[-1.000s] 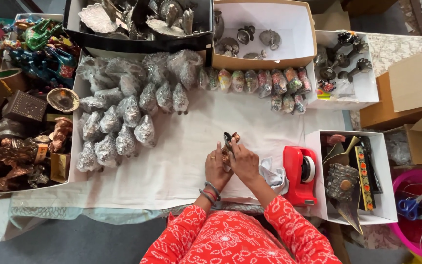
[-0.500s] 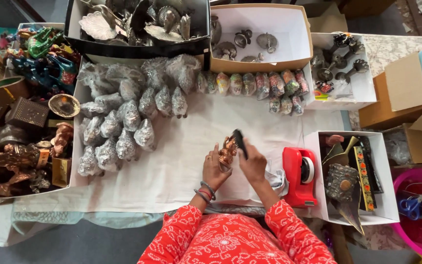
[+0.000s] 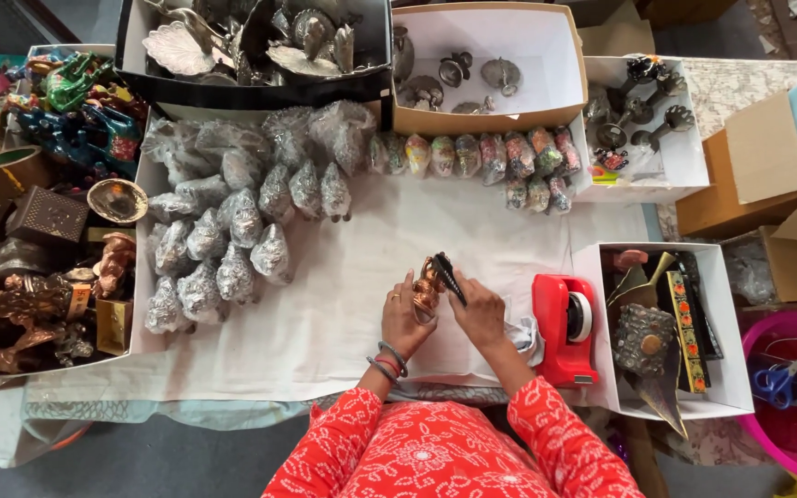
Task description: The person cleans a small copper-colored statue using a black brush and a white cloth. They scrub the surface of the statue with the brush and then wipe it down with the cloth, handling the object carefully throughout the process.
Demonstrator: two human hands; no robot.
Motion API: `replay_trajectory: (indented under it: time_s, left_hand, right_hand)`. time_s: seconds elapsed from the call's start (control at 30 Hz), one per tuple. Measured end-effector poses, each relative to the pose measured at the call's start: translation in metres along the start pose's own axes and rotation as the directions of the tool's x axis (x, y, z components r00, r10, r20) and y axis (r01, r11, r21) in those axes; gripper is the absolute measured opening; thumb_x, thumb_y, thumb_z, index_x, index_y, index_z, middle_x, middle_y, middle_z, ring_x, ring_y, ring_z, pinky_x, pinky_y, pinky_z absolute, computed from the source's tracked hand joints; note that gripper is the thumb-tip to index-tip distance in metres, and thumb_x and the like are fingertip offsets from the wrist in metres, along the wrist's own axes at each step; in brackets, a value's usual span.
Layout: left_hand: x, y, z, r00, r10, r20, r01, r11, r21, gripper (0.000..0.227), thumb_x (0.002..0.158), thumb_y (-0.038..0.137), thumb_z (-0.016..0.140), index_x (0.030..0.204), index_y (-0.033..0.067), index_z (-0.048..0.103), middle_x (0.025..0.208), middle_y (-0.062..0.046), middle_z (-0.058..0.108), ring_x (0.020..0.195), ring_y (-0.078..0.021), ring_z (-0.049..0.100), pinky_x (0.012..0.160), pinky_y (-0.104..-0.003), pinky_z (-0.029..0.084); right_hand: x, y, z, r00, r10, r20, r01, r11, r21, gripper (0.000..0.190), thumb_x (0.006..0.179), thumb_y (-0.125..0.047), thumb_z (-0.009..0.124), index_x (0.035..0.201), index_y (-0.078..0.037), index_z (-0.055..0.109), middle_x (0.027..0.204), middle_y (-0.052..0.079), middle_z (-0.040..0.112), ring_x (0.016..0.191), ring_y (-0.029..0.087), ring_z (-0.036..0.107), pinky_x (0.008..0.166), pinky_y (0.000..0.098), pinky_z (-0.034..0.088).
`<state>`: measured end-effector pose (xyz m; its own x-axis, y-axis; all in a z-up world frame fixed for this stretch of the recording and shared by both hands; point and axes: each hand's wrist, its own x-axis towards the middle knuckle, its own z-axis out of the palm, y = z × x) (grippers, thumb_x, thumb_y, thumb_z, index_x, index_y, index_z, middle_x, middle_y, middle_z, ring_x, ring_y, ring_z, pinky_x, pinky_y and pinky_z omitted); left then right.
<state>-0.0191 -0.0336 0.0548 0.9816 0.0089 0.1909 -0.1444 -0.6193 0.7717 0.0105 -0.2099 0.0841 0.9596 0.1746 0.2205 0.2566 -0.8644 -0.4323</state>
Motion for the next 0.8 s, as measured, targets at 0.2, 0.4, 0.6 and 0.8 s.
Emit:
replay_trajectory:
  time_s: [0.2,0.4,0.6,0.8]
  left_hand:
    - [0.002,-0.004,0.000,0.994,-0.096,0.058,0.098,0.995,-0.031,0.103,0.063,0.024,0.089,0.151,0.0054,0.037,0.122,-0.018,0.057,0.111,-0.0376,0.056,0.096,-0.046,0.049]
    - [0.015,-0.031,-0.003,0.992,-0.116,0.048,0.125,0.957,-0.261,0.091,0.063,0.029,0.091,0.140,0.0055,0.049,0.124,-0.015,0.059,0.115,-0.0329,0.060,0.099,-0.043,0.052]
    - [0.022,-0.016,-0.017,0.978,-0.186,0.092,0.193,0.978,-0.081,0.082,0.059,0.038,0.091,0.127,0.0069,0.058,0.119,-0.011,0.066,0.111,-0.0334,0.060,0.094,-0.044,0.053]
    - [0.014,-0.021,-0.007,0.984,-0.159,0.081,0.162,0.986,-0.031,0.082,0.060,0.041,0.091,0.127,0.0078,0.058,0.119,-0.011,0.066,0.109,-0.0342,0.061,0.092,-0.045,0.053]
  right_hand:
    - [0.022,0.003,-0.003,0.993,0.115,-0.001,-0.114,0.991,-0.073,0.050,0.088,-0.029,0.074,0.135,-0.012,0.067,0.084,0.010,0.071,0.071,0.032,0.070,0.067,0.0434,0.056]
    - [0.010,0.032,0.029,0.940,0.327,-0.103,-0.292,0.921,0.257,0.049,0.089,-0.031,0.075,0.131,-0.006,0.067,0.095,0.018,0.075,0.083,0.034,0.074,0.072,0.0429,0.057]
    - [-0.009,0.019,0.033,0.791,0.560,0.248,-0.601,0.631,0.491,0.041,0.088,-0.028,0.073,0.122,-0.006,0.073,0.071,0.017,0.072,0.061,0.025,0.065,0.059,0.0396,0.052]
    - [0.030,0.037,0.057,0.867,0.480,0.136,-0.483,0.739,0.469,0.030,0.087,-0.027,0.075,0.104,-0.002,0.080,0.072,0.015,0.074,0.062,0.021,0.070,0.063,0.0362,0.055]
